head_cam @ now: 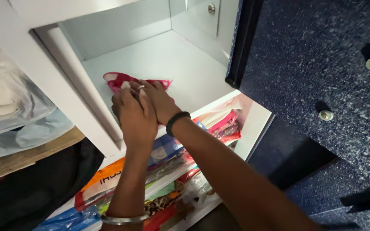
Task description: The person wipes the interior surfaces of a white closet shelf using a pink cloth. They reach into the shelf, wipe the bottom and side panels, and continue cleaning different sections of the empty shelf space.
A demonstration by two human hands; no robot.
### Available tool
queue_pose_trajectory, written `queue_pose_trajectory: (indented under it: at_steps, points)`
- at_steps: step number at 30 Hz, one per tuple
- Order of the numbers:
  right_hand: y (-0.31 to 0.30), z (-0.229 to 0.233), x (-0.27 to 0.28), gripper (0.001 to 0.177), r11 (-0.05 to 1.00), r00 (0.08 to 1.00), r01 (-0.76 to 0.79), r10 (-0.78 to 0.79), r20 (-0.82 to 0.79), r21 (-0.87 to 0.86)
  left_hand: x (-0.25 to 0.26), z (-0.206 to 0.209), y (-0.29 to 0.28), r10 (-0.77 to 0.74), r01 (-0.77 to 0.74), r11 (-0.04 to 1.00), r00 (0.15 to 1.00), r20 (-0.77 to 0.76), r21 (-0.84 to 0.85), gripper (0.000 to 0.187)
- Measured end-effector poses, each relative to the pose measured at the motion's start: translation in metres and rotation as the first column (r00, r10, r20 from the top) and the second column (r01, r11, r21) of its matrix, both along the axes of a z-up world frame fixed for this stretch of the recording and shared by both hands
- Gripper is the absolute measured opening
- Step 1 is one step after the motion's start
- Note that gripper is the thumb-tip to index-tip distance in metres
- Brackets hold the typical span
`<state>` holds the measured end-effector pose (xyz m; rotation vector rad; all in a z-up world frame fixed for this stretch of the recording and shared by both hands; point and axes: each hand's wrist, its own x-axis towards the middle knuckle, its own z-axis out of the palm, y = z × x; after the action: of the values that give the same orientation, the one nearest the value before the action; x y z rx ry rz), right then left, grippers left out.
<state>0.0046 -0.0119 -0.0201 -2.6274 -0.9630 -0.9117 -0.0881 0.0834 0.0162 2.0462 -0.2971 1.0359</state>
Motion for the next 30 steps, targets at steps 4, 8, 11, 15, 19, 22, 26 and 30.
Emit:
queue_pose_trajectory:
  at_steps: [4, 8, 11, 15, 19, 22, 26, 30]
  points:
    - [0.011, 0.014, 0.008, 0.051, 0.997, 0.990, 0.081, -0.082, -0.110, -0.018, -0.003, 0.003, 0.001, 0.010, -0.010, 1.000, 1.000, 0.020, -0.004, 0.033]
    - [0.033, 0.031, -0.003, 0.073, 0.954, 0.946, 0.300, -0.297, -0.131, 0.000, -0.007, 0.007, 0.003, -0.031, 0.039, 0.996, 0.995, 0.096, -0.076, 0.039]
    - [0.040, 0.041, -0.020, 0.047, 0.966, 0.961, 0.187, -0.218, -0.171, -0.180, -0.014, 0.012, 0.004, -0.043, 0.053, 0.995, 0.992, 0.117, -0.090, 0.036]
    - [0.040, 0.044, -0.036, 0.043, 0.992, 0.971, -0.113, 0.098, -0.217, -0.059, -0.022, 0.019, 0.005, -0.054, 0.065, 0.994, 0.990, 0.130, -0.087, 0.032]
    - [0.026, 0.041, -0.032, 0.042, 0.958, 0.960, -0.275, 0.270, -0.071, -0.077, -0.026, 0.020, 0.002, -0.217, 0.217, 0.957, 0.976, 0.024, -0.193, 0.029]
    - [0.032, 0.037, -0.023, 0.040, 0.902, 0.941, 0.019, 0.130, 0.313, -0.432, -0.024, 0.017, 0.006, -0.110, 0.120, 0.992, 0.975, 0.191, -0.042, 0.022]
    - [0.034, 0.026, -0.014, 0.046, 0.927, 0.991, 0.005, 0.045, 0.124, -0.375, -0.017, 0.015, 0.003, -0.039, 0.051, 0.995, 0.989, 0.142, -0.083, 0.032]
    - [0.036, 0.006, -0.003, 0.038, 0.981, 0.980, -0.193, 0.193, -0.037, 0.010, -0.015, 0.014, 0.004, 0.002, 0.008, 0.996, 0.995, 0.103, -0.088, 0.040]
